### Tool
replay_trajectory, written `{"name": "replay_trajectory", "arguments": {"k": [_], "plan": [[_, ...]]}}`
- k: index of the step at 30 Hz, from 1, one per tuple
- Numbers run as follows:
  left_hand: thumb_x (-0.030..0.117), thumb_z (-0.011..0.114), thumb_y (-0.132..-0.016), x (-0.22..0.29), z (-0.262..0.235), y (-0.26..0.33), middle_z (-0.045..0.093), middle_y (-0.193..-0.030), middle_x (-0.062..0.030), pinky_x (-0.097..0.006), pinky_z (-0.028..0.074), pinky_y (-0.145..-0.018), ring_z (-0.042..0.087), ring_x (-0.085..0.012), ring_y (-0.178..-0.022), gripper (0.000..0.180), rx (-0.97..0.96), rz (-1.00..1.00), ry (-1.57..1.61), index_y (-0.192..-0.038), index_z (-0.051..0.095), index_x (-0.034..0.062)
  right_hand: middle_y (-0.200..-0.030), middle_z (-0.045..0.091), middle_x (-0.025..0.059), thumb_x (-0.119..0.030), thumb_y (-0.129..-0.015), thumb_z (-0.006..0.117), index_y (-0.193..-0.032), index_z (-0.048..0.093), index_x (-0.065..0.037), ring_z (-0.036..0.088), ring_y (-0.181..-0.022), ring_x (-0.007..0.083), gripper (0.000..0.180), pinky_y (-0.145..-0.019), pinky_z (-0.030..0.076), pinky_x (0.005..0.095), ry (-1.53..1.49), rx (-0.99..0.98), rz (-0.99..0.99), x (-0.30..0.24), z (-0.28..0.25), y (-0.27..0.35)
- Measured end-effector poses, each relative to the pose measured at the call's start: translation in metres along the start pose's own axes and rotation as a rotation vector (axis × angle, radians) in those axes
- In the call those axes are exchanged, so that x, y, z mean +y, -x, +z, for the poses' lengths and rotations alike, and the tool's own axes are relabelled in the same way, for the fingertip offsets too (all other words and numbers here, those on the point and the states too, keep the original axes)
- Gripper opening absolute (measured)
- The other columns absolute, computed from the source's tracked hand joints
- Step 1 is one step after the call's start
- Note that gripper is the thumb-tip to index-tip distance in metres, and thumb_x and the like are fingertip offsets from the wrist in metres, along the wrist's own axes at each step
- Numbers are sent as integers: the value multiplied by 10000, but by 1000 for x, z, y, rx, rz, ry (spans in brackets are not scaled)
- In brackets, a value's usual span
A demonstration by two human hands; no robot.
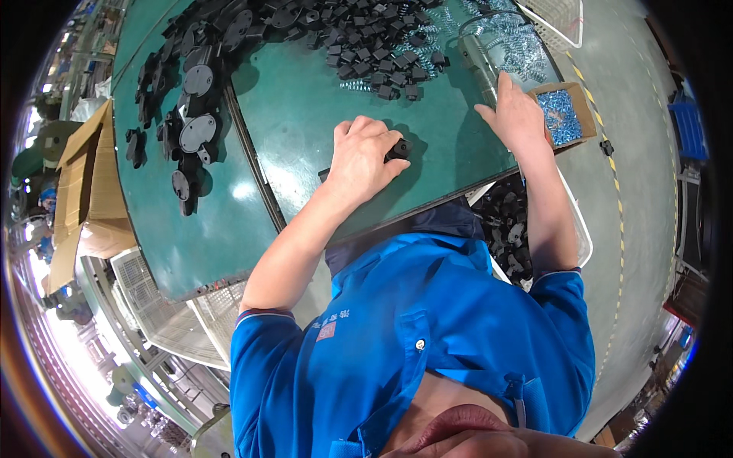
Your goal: The person repeatedly picks up small black plastic components and screws from a green workbench, aligns them, and uses a power drill to fasten them together. The person places the assembled units into a white basket and continues the cycle with additional parts.
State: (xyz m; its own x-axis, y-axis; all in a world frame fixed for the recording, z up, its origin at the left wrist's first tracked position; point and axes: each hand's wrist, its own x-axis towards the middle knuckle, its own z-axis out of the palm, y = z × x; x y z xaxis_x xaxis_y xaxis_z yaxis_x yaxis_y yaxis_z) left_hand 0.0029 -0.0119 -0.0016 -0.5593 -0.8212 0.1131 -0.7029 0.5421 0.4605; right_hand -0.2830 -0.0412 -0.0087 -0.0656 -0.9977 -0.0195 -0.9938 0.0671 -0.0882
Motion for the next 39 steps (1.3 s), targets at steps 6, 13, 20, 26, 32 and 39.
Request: {"name": "replay_trajectory", "arguments": {"k": [6,13,20,26,32,39], "plan": [[232,803,-689,-3,0,0,640,-949,-66,-430,383,-946,561,-260,-1044,384,-2,-11,-42,-1022,709,64,-1056,680,179,-252,-813,733,-1341,466,-5,684,-926,309,640,-774,526,394,-332,245,-27,-9,-18,10],[242,811,-674,-4,7,4,628,-957,-38,-433,396,-937,566,-238,-1036,401,32,5,-61,-1030,704,91,-1015,563,89,5,-729,761,-1183,491,10,615,-757,165,528,-723,552,324,-1314,554,-589,-66,-51,38],[250,819,-655,-1,8,4,595,-910,-14,-438,409,-881,557,-232,-1006,364,14,-52,-24,-963,682,111,-1040,465,133,27,-767,681,-1203,410,3,636,-722,237,513,-609,567,348,-1671,489,-651,-121,-38,28],[254,816,-654,-3,9,5,584,-919,-9,-436,411,-865,552,-231,-996,351,22,-49,-28,-946,673,120,-1033,470,140,19,-774,670,-1200,395,9,636,-691,227,508,-577,568,343,-1688,481,-629,-130,-31,25],[275,813,-654,-3,10,5,574,-926,-10,-433,408,-867,546,-226,-994,340,27,-47,-49,-914,669,111,-1037,485,139,36,-763,661,-1207,392,25,641,-699,221,519,-584,575,343,-1671,475,-641,-133,-26,23],[284,809,-653,-3,10,5,573,-924,-4,-429,405,-871,545,-220,-990,342,22,-55,-52,-921,681,114,-1009,486,138,-144,-813,695,-1310,292,39,646,-689,217,665,-603,576,368,-1555,469,-570,-134,-18,24]]}}
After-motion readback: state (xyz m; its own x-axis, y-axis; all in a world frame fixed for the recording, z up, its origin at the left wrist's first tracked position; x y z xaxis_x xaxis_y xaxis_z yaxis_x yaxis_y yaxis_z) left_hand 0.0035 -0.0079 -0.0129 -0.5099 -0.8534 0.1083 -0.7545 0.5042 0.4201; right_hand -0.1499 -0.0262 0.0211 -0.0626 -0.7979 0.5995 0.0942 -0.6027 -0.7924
